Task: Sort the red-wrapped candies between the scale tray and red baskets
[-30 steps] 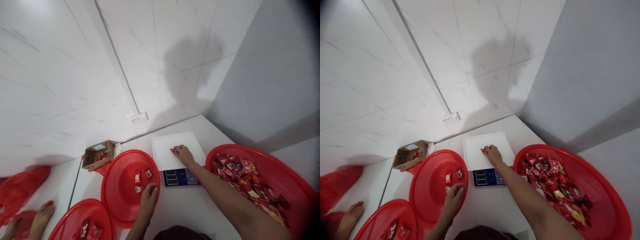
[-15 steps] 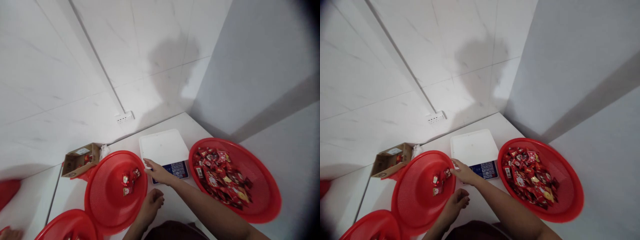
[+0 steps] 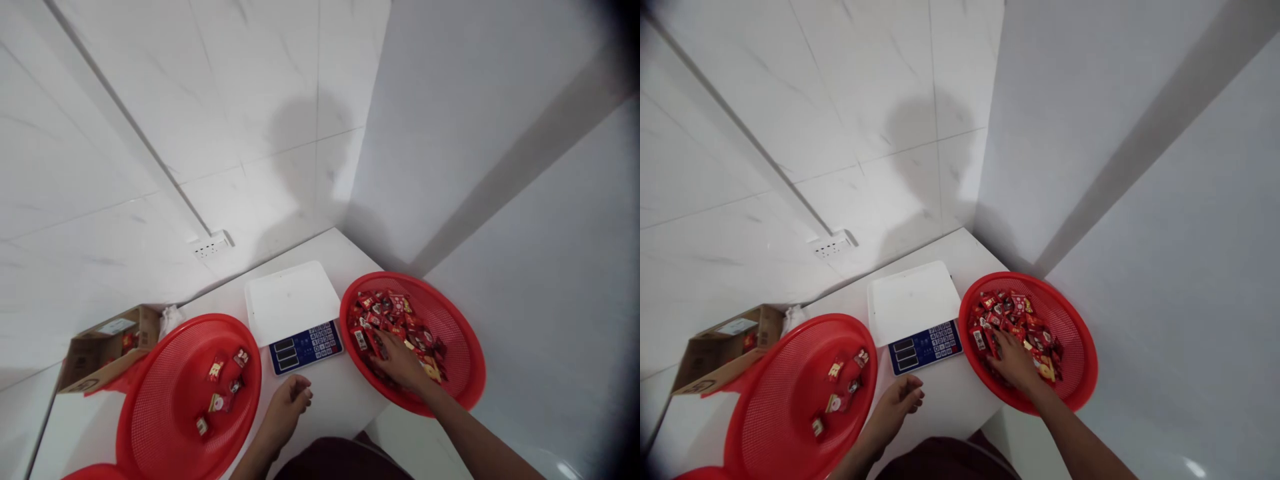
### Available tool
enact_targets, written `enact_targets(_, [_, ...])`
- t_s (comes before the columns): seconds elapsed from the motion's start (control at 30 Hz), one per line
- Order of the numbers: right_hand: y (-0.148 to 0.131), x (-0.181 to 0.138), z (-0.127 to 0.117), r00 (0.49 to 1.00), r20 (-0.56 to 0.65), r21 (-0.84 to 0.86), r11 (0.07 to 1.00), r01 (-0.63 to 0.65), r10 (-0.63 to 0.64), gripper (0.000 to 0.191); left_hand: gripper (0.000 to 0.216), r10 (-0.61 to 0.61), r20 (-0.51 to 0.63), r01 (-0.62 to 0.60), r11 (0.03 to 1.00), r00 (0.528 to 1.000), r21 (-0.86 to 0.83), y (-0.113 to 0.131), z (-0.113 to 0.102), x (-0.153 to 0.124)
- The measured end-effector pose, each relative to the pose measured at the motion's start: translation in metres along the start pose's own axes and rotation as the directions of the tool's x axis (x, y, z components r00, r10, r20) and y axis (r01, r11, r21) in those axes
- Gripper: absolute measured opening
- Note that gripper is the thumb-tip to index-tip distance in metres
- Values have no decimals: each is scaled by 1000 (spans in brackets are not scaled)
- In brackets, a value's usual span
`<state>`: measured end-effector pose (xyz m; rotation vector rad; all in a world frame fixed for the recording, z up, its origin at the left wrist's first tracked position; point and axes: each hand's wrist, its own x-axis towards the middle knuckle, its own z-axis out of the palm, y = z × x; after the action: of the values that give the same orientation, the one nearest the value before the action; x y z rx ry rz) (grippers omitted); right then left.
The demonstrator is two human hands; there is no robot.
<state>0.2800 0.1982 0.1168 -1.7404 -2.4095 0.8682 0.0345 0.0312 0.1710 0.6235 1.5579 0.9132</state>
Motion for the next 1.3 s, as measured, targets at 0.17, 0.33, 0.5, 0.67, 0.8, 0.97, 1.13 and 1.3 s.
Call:
enact_targets(0.17, [5,5,-7,1000,2,4,1000,1,-1,57,16,14,20,-15,999,1000,35,6,14,4])
enact_targets(0.33, [23,13,-10,1000,-29,92,996,7,-4,46,17,19,6,-19,999,1000,27,4,17,5])
enact_targets(0.5, [30,18,-18,994,-40,120,988,-97,102,46,17,-11,-47,11,1000,999,-3,1,17,1])
enact_targets(0.67, [25,22,-20,992,-111,147,988,-39,56,47,16,-6,-57,3,999,998,-41,-5,19,-3])
enact_targets(0.8, [14,22,-22,986,-154,176,984,-39,66,47,17,-11,-64,7,998,998,-60,-7,19,-4])
enact_targets(0.97, [0,20,-39,975,-204,238,971,-34,85,47,19,-14,-61,9,997,998,-76,-5,18,-6])
enact_targets(1.13, [-30,7,-58,970,-221,386,923,-12,105,45,36,-75,70,88,976,995,-199,8,24,-13])
enact_targets(1.3, [-84,-35,-41,950,-89,512,804,302,-300,35,66,-127,331,317,720,935,-618,29,41,-5])
